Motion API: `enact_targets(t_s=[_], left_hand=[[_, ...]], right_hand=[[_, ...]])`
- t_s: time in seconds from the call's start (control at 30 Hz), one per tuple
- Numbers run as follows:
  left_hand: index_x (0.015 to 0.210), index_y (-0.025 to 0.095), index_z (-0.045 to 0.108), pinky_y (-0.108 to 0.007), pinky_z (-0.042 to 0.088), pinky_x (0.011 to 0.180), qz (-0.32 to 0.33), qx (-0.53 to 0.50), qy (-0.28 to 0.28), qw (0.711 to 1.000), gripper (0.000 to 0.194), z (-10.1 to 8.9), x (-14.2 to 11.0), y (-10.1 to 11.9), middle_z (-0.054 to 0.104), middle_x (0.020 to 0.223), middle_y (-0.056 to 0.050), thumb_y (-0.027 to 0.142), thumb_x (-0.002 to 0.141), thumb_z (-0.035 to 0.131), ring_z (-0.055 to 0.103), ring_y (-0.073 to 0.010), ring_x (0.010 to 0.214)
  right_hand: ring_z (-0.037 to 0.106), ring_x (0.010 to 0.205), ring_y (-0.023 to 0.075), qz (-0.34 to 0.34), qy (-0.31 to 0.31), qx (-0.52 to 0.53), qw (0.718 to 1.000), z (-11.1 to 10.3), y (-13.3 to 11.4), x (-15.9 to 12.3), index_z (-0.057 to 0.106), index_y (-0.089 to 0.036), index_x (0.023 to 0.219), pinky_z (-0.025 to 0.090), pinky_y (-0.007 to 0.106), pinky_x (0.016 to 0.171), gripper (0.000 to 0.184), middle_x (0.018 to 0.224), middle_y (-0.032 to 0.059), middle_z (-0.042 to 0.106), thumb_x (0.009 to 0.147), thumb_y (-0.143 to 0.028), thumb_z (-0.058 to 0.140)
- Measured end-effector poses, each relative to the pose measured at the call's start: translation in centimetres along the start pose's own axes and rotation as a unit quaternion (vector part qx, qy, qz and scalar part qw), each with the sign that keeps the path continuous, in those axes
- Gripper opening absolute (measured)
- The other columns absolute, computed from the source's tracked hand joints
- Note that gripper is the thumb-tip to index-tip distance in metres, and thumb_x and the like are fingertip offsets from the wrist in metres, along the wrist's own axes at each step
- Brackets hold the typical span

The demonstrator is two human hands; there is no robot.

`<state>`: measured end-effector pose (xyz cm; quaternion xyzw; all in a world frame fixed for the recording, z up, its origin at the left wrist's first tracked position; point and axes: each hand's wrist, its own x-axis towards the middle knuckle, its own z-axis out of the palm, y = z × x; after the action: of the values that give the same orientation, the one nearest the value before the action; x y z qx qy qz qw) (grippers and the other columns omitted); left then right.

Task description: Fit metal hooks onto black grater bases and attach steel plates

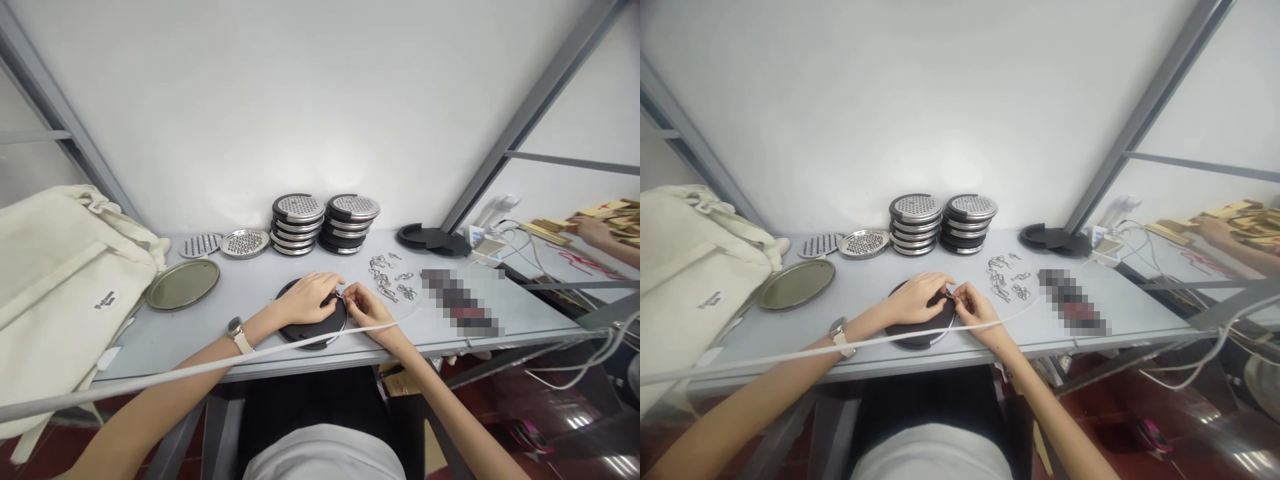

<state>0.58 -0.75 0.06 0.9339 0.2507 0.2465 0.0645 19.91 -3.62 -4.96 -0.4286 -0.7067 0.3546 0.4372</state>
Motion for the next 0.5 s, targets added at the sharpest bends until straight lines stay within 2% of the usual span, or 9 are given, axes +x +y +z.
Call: enact_targets(t_s=[0.17,0.27,0.37,0.5], left_hand=[[0.105,0.017,0.048,-0.033,0.044,0.083,0.000,-0.002,0.000,1.000,0.021,-0.1,0.0,0.1,0.059,0.097,-0.006,0.013,0.084,0.048,0.057,-0.0195,0.089],[0.106,0.017,0.048,-0.033,0.044,0.083,0.000,-0.004,0.000,1.000,0.022,-0.1,0.1,0.1,0.058,0.097,-0.005,0.012,0.084,0.047,0.056,-0.0196,0.089],[0.105,0.017,0.048,-0.033,0.044,0.083,0.006,-0.008,-0.003,1.000,0.021,-0.1,0.0,0.2,0.058,0.095,-0.005,0.012,0.085,0.047,0.056,-0.0196,0.089],[0.104,0.017,0.047,-0.032,0.044,0.083,0.012,-0.013,-0.005,1.000,0.018,-0.1,0.0,0.2,0.057,0.093,-0.005,0.013,0.086,0.046,0.056,-0.0194,0.088]], right_hand=[[0.045,0.063,0.0122,-0.008,0.004,-0.027,1.000,-0.3,-0.4,-0.1,0.048,-0.019,0.096,0.037,0.025,0.061,0.016,0.073,-0.0021,0.048,0.092,-0.034,0.044],[0.042,0.059,0.0124,-0.003,-0.002,-0.060,0.998,-0.4,-0.7,-0.2,0.048,-0.020,0.103,0.036,0.025,0.059,0.019,0.066,-0.0040,0.044,0.093,-0.036,0.041],[0.040,0.056,0.0125,-0.003,-0.005,-0.091,0.996,-0.4,-0.9,-0.2,0.050,-0.020,0.102,0.034,0.025,0.057,0.022,0.061,-0.0052,0.039,0.093,-0.039,0.041],[0.041,0.056,0.0126,-0.004,-0.012,-0.105,0.994,-0.4,-1.1,-0.1,0.052,-0.020,0.101,0.035,0.025,0.057,0.023,0.062,-0.0046,0.042,0.093,-0.039,0.041]])
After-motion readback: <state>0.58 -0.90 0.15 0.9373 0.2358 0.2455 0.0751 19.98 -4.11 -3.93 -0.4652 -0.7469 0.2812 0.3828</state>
